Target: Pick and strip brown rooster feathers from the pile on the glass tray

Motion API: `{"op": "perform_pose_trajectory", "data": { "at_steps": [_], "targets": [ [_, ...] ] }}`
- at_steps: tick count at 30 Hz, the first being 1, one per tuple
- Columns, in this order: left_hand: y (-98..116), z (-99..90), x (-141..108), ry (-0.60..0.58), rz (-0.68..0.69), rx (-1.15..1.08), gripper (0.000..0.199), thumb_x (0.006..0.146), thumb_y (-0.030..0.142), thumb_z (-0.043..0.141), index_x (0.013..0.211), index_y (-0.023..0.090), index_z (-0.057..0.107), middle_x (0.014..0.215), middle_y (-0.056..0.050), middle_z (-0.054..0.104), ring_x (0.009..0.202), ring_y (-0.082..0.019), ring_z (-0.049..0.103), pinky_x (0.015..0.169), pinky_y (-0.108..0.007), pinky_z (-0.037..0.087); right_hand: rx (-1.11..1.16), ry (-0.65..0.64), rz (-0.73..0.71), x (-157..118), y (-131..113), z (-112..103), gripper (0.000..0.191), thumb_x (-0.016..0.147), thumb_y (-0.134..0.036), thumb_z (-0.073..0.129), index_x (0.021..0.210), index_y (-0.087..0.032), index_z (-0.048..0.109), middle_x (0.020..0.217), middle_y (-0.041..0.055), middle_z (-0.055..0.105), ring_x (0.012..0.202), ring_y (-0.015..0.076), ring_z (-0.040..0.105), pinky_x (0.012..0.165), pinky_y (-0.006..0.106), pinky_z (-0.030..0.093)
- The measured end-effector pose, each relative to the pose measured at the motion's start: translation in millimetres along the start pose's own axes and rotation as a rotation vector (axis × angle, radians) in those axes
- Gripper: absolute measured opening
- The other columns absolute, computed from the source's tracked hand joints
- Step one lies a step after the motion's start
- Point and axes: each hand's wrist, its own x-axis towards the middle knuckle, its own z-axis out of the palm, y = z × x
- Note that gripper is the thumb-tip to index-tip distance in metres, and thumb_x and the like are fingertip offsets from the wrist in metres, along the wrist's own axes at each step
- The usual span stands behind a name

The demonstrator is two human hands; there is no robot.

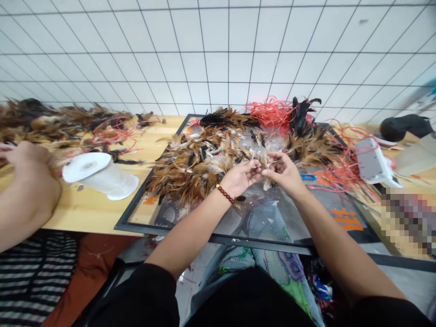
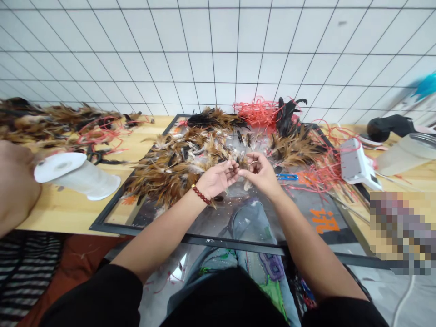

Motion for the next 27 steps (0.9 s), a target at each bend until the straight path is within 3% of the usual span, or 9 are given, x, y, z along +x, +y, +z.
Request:
{"op": "perform_pose_trajectory", "data": {
  "at_steps": [4,8,15,21,27],
  "targets": [
    [-0.4,3.7,-0.5,0.057,-0.012,-0.072,0.01,0.089,0.019,0.062,0.083,0.014,0.069,0.078,-0.002,0.069,0.075,-0.009,0.064,0.069,-0.021,0.047,-0.419,0.043,-0.297,-4.1,1.1,8.6,0.074,0.064,-0.05,0.084,0.126,-0.022,0.054,0.1,0.006,0.057,0.077,0.0179,0.051,0.072,0.037,0.049],
    [-4.7,5.7,-1.4,0.057,-0.031,-0.063,0.011,0.088,0.02,0.065,0.081,0.013,0.069,0.077,0.0,0.067,0.068,-0.007,0.06,0.066,-0.021,0.046,-0.611,0.071,-0.427,-9.3,-1.7,16.4,0.065,0.076,-0.043,0.075,0.132,-0.019,0.05,0.104,0.0104,0.057,0.083,0.0224,0.053,0.079,0.042,0.05],
    [-9.9,2.1,1.8,0.076,-0.002,-0.011,0.013,0.079,0.023,0.076,0.079,0.013,0.068,0.074,0.0,0.065,0.068,-0.008,0.061,0.073,-0.023,0.049,-0.636,0.182,-0.433,-11.4,-5.4,16.4,0.049,0.085,-0.036,0.065,0.13,-0.022,0.052,0.096,0.0075,0.058,0.075,0.0205,0.052,0.075,0.04,0.05],
    [-12.0,-0.7,5.2,0.143,0.112,-0.047,0.014,0.078,0.023,0.076,0.082,0.012,0.069,0.076,-0.001,0.067,0.068,-0.007,0.062,0.067,-0.02,0.047,-0.639,0.122,-0.479,-11.6,-3.9,15.9,0.013,0.088,-0.033,0.064,0.095,-0.023,0.066,0.088,0.0064,0.066,0.08,0.0211,0.061,0.073,0.036,0.046],
    [-12.5,0.9,4.2,0.151,0.116,-0.031,0.017,0.076,0.024,0.078,0.084,0.011,0.07,0.068,0.0,0.064,0.064,-0.007,0.061,0.064,-0.019,0.046,-0.695,0.086,-0.467,-13.4,-4.5,15.7,0.01,0.088,-0.026,0.061,0.083,-0.022,0.069,0.079,0.0036,0.07,0.078,0.0194,0.063,0.075,0.036,0.04]
  ]
}}
